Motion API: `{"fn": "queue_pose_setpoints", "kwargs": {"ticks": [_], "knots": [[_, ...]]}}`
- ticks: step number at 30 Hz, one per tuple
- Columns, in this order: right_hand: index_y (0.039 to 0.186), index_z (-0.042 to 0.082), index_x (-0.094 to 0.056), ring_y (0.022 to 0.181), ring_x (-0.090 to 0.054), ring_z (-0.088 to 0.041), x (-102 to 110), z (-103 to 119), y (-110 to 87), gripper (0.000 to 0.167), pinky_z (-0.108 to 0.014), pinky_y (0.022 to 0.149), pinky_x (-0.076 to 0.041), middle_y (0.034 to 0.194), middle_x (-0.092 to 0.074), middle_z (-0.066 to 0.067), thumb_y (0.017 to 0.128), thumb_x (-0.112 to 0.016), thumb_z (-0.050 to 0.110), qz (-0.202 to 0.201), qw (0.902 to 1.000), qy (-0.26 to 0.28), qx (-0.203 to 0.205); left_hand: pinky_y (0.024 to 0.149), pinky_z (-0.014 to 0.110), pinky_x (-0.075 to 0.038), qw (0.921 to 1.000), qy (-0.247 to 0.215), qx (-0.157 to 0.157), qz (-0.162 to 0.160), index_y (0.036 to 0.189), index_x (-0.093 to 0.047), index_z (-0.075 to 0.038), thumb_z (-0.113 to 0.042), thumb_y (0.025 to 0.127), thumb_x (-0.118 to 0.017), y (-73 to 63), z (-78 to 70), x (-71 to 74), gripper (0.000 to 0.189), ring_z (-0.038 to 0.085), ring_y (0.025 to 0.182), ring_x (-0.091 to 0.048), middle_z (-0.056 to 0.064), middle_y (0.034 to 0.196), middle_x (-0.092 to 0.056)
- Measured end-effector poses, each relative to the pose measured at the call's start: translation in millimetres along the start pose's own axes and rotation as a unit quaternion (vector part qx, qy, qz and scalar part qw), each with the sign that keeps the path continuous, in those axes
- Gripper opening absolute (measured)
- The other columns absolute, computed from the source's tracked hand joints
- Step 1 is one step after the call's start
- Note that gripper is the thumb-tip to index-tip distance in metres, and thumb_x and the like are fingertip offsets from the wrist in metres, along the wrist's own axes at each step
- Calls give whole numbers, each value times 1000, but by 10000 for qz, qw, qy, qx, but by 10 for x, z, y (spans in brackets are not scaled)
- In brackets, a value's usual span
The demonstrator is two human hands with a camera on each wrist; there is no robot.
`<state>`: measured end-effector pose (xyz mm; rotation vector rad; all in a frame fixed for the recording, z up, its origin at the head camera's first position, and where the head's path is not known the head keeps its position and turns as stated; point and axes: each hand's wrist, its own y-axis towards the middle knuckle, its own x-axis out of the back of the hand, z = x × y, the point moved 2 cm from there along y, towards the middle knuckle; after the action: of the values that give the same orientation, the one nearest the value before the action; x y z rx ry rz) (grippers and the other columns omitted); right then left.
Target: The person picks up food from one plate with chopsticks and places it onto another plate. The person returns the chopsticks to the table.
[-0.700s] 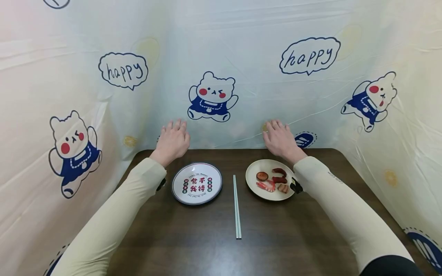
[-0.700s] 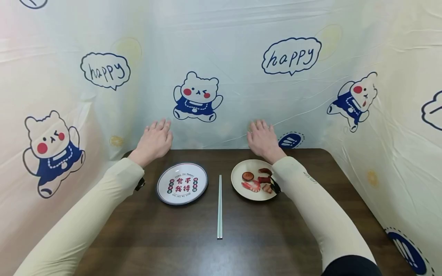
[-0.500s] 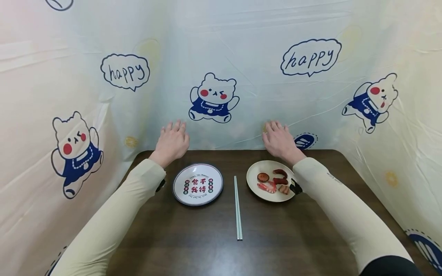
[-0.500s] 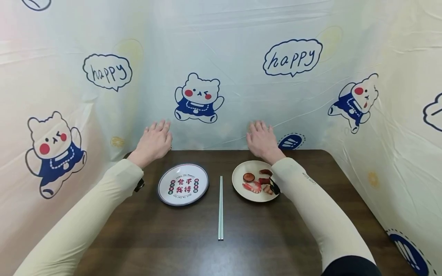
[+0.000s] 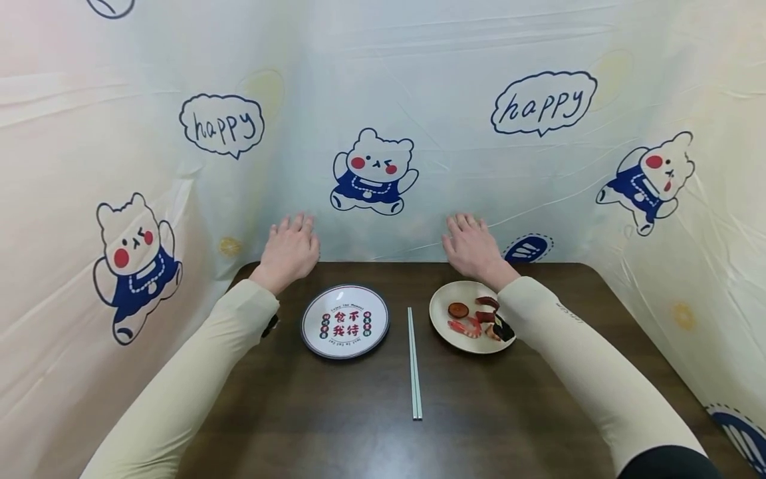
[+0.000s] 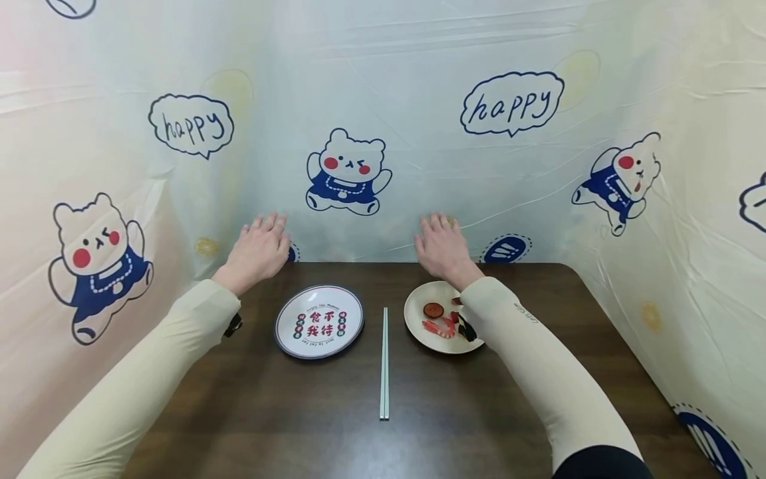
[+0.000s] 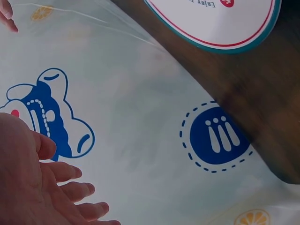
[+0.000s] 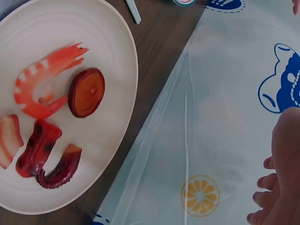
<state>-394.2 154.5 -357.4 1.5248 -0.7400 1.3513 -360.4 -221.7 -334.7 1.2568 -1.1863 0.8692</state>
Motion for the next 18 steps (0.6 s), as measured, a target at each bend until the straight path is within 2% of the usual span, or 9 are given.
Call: {"fn": "queue_pose_setpoints", "kwargs": {"ticks": [8, 12, 18], "knots": [[162, -3, -32, 156, -22, -43, -50, 176, 48, 61, -65, 126, -17, 166, -30, -27, 115, -28, 34, -7, 10000, 85, 8, 123, 73, -14, 10000, -59, 64, -26, 163, -30, 4, -29, 111, -26, -45, 63, 20, 61, 54, 153, -18, 29, 168, -24], [163, -2, -33, 156, -22, -41, -71, 279, 84, 60, -63, 127, -17, 167, -30, -26, 115, -30, 35, -4, 9997, 231, 76, 123, 73, -14, 9999, -39, 118, 19, 163, -29, 4, -29, 112, -27, -70, 97, 7, 61, 54, 153, -18, 29, 168, -24], [163, 0, -34, 156, -23, -40, -80, 393, 118, 61, -63, 127, -19, 167, -31, -24, 114, -32, 36, -42, 9997, 175, 165, 123, 74, -13, 9999, -42, 121, 80, 163, -27, 5, -29, 112, -28, -99, 148, -8, 62, 56, 153, -17, 30, 168, -22]]}}
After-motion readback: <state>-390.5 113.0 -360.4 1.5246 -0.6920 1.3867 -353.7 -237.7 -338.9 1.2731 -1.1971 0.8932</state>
